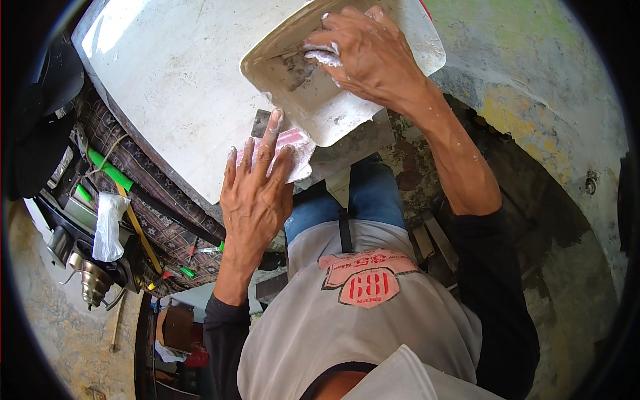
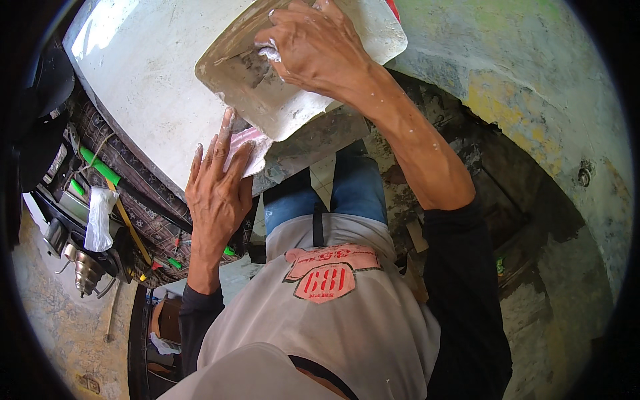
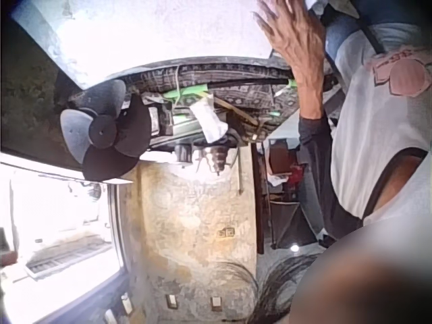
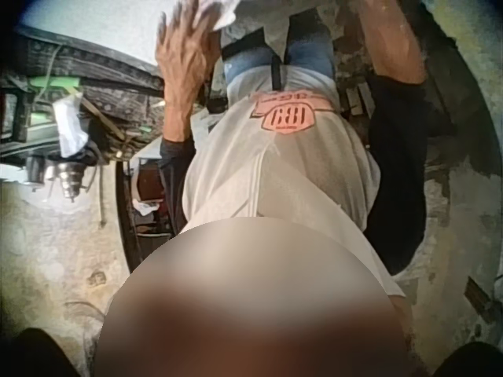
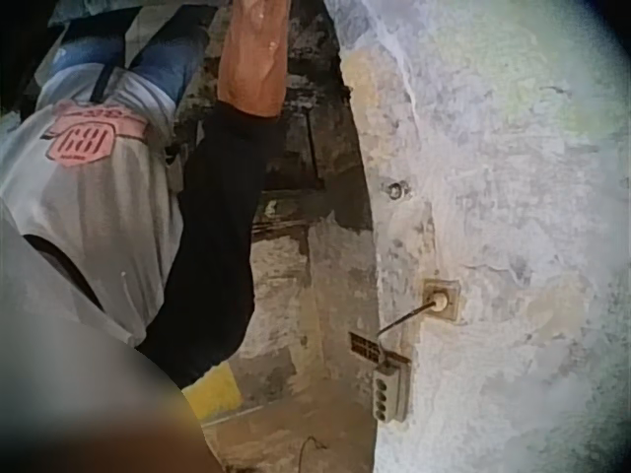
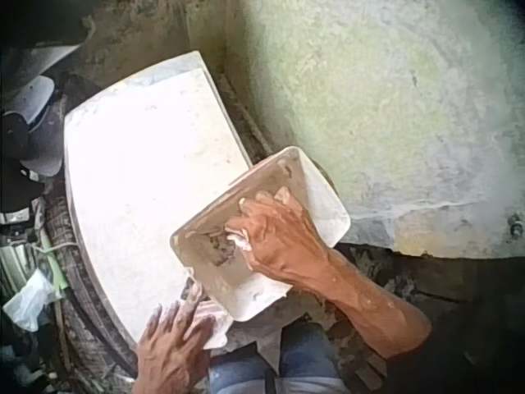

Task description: The person applies putty to a wall by scooping it from a container with a scraper and spreading it over holes and cracks.

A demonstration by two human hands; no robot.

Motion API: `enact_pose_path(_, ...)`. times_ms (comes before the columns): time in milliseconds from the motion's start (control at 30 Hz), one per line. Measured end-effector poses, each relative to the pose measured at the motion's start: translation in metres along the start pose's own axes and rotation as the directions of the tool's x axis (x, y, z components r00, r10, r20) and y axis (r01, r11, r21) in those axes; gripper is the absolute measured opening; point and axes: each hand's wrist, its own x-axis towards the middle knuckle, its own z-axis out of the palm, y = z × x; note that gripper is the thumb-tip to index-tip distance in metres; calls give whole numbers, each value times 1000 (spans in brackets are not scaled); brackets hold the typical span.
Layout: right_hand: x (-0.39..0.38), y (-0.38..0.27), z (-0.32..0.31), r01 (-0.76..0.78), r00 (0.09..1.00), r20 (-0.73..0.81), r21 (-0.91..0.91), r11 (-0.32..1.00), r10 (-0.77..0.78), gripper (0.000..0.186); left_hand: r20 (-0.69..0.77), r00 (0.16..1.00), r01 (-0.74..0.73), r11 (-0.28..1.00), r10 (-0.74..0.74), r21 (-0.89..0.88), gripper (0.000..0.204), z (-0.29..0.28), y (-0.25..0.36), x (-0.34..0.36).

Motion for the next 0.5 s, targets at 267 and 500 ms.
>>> enact_pose_path(267,17,0,12,-112,982,163,65,992,100,19,10,1000,-23,1000,23,13,42,-2,3,6)
enact_pose_path(500,6,-1,-44,-70,983,180,232,970,28,35,14,1000,2,1000,-2,1,44,-2,4,7)
